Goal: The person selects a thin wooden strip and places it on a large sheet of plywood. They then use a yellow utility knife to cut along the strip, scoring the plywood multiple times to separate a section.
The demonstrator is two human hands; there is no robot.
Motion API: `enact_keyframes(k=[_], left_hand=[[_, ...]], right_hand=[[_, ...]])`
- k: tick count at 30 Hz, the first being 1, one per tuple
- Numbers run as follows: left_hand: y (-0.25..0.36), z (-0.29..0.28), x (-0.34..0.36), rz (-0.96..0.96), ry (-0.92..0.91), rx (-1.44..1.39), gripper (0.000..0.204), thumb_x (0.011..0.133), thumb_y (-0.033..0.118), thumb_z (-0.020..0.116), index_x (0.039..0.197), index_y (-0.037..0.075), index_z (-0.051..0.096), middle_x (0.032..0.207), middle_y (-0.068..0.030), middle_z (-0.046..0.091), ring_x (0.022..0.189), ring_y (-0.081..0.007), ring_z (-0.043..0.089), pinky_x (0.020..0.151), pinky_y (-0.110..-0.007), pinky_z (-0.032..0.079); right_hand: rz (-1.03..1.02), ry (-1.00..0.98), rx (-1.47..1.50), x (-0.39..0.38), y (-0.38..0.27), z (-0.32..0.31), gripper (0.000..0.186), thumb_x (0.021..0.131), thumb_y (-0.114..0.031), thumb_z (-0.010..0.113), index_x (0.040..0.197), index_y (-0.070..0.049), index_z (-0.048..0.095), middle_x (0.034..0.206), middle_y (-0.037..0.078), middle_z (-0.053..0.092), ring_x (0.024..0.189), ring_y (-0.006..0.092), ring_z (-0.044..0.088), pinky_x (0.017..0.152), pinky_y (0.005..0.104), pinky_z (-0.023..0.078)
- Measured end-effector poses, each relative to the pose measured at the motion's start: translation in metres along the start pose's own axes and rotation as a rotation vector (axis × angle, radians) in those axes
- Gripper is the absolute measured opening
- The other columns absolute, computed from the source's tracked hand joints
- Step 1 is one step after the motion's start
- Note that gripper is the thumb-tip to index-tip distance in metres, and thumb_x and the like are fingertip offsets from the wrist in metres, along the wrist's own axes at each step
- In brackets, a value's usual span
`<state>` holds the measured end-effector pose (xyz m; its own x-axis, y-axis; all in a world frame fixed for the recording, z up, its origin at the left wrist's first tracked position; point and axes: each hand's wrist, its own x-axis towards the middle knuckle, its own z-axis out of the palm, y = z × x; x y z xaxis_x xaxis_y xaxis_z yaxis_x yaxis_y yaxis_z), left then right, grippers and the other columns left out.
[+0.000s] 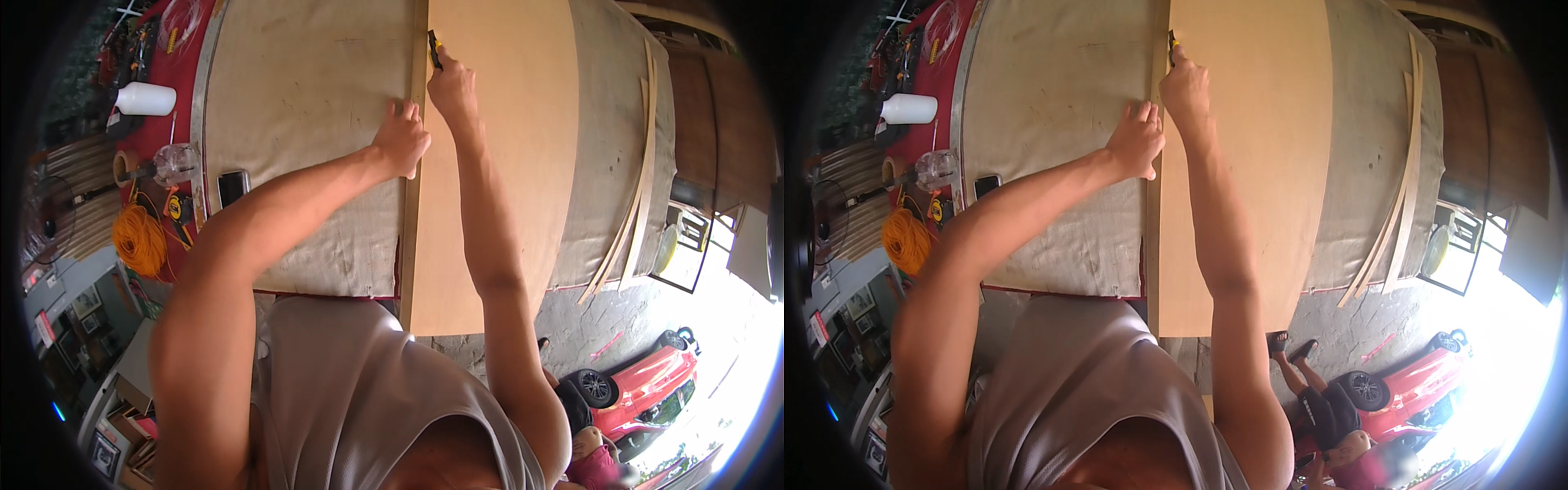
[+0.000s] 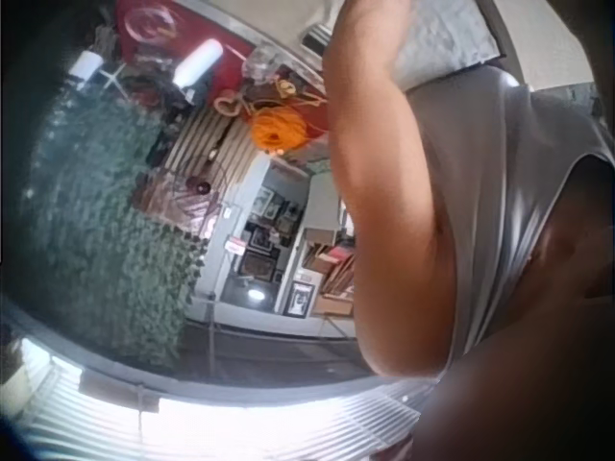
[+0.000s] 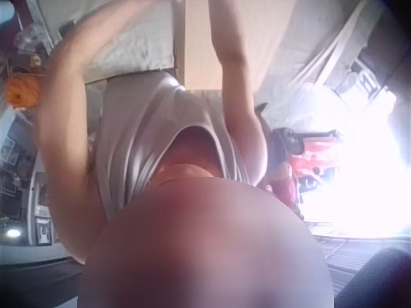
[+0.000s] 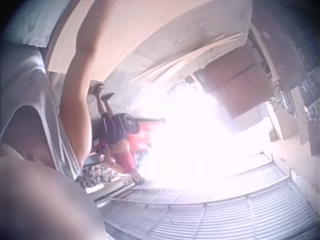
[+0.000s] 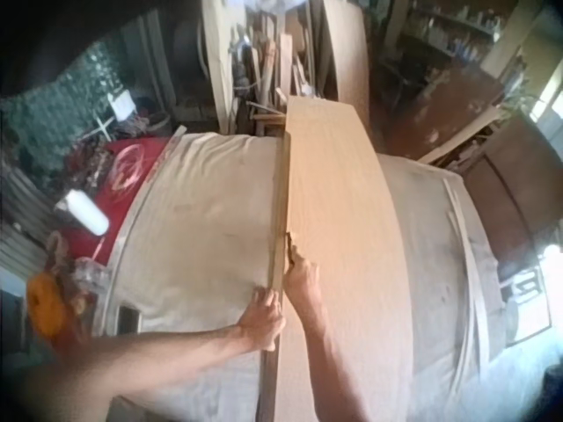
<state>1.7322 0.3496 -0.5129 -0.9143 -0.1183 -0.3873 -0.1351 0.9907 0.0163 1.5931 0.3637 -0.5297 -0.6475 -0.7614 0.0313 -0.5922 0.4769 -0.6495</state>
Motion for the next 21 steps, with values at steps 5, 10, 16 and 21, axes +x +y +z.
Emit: enact_keyframes(k=[5, 10, 16, 21], left_hand=[[-0.005, -0.005, -0.005, 0.001, -0.064, -0.07, 0.081, 0.053, 0.046, 0.085, 0.114, -0.003, 0.063, 0.126, -0.0242, 0.054, 0.125, -0.0369, 0.041, 0.101, -0.057, 0.032], [-0.003, 0.005, -0.006, -0.055, 0.064, -0.029, 0.065, 0.055, 0.04, 0.084, 0.107, 0.004, 0.068, 0.126, -0.0202, 0.054, 0.125, -0.034, 0.042, 0.102, -0.063, 0.029], [-0.001, 0.0, -0.004, -0.093, -0.01, -0.05, 0.074, 0.054, 0.041, 0.086, 0.114, 0.003, 0.065, 0.13, -0.0196, 0.051, 0.13, -0.0354, 0.039, 0.106, -0.068, 0.024], [0.001, -0.007, -0.004, -0.1, -0.072, -0.036, 0.095, 0.053, 0.044, 0.085, 0.125, -0.009, 0.053, 0.14, -0.0235, 0.045, 0.135, -0.0353, 0.035, 0.106, -0.066, 0.026]], right_hand=[[0.121, -0.108, 0.051, -0.059, -0.021, -0.021, 0.035, 0.085, 0.0, 0.05, 0.119, 0.001, 0.057, 0.075, 0.025, 0.063, 0.072, 0.0429, 0.063, 0.061, 0.0487, 0.049], [0.092, -0.093, 0.103, -0.113, -0.023, -0.03, 0.036, 0.086, 0.004, 0.047, 0.121, 0.003, 0.055, 0.074, 0.027, 0.061, 0.071, 0.0434, 0.062, 0.059, 0.0481, 0.047], [0.135, -0.167, 0.154, -0.176, -0.025, -0.038, 0.047, 0.082, 0.007, 0.044, 0.128, 0.007, 0.049, 0.072, 0.028, 0.06, 0.069, 0.0429, 0.063, 0.06, 0.0488, 0.048], [0.185, -0.19, 0.137, -0.23, -0.024, -0.038, 0.054, 0.078, 0.008, 0.044, 0.133, 0.007, 0.046, 0.078, 0.028, 0.06, 0.066, 0.0444, 0.061, 0.059, 0.0506, 0.049]])
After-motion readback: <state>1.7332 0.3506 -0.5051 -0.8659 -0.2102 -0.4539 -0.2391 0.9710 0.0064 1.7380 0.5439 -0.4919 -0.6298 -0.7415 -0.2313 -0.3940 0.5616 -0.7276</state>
